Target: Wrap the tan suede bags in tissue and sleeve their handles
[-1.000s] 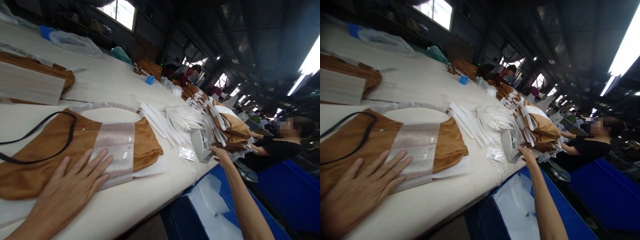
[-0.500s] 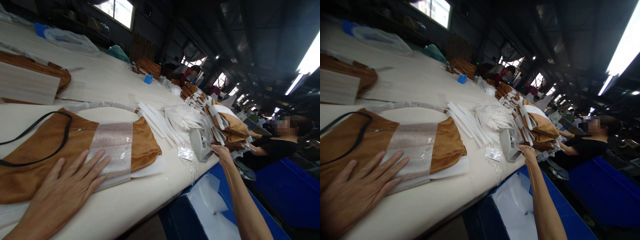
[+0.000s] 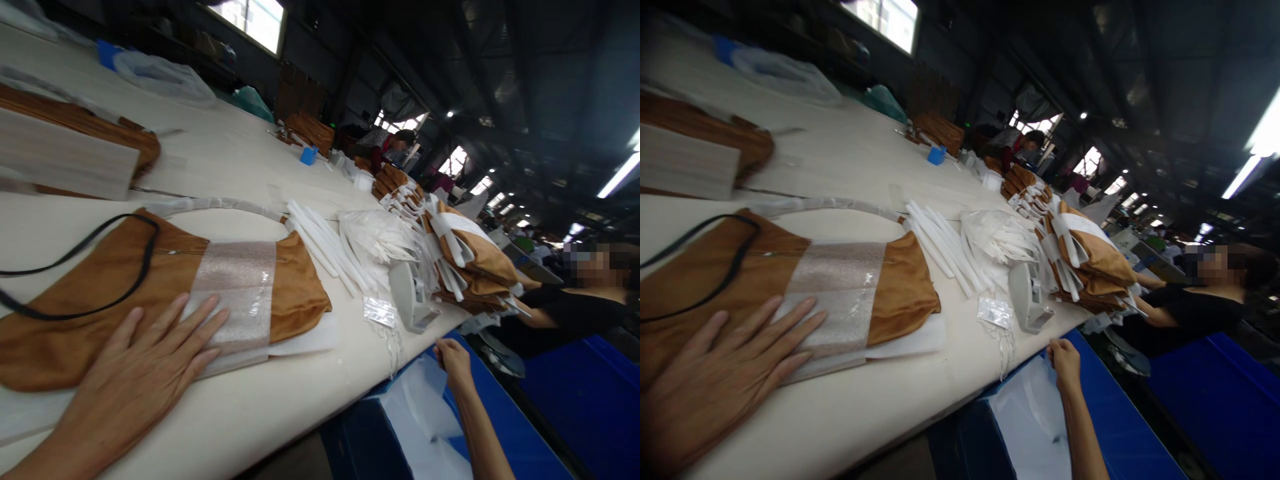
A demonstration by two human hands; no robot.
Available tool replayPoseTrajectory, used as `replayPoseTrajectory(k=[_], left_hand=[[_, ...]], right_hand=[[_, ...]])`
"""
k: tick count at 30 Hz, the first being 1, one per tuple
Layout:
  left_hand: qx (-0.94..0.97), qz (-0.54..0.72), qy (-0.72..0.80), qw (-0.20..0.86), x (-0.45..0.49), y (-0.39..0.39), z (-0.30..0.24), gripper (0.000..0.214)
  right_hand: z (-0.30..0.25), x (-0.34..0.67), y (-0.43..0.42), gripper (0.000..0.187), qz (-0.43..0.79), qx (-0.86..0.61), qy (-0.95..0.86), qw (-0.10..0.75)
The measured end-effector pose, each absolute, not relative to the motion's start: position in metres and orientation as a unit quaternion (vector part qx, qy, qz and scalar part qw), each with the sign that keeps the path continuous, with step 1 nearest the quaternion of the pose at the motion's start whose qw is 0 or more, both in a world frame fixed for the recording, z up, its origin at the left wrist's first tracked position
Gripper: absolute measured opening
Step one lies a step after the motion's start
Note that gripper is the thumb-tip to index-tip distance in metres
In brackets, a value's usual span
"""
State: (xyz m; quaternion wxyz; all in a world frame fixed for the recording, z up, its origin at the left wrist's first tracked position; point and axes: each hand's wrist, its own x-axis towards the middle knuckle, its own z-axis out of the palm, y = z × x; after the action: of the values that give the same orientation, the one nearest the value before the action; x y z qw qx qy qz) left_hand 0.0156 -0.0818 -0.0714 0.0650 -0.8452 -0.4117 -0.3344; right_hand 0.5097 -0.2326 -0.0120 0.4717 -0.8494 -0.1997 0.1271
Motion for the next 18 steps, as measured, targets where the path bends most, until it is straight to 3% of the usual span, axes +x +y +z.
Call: replayPoseTrajectory(k=[3,7,12,18], left_hand=[[-0.856,-0.300,-0.407,0.111,0.014,-0.086,-0.066,0.048],[-0.850,-0.262,-0.441,0.121,0.014,-0.091,-0.060,0.041],[-0.845,-0.263,-0.454,0.103,0.016,-0.096,-0.058,0.043],[-0.839,-0.282,-0.456,0.097,0.013,-0.097,-0.060,0.041]], right_hand=[[0.003,0.492,-0.227,0.041,0.163,-0.821,-0.298,0.459],[0.050,0.434,-0.192,0.035,0.278,-0.692,-0.603,0.282],[0.093,0.313,-0.116,0.031,0.416,-0.466,-0.769,0.137],[0.068,0.215,-0.013,0.016,0.339,-0.305,-0.890,-0.005]])
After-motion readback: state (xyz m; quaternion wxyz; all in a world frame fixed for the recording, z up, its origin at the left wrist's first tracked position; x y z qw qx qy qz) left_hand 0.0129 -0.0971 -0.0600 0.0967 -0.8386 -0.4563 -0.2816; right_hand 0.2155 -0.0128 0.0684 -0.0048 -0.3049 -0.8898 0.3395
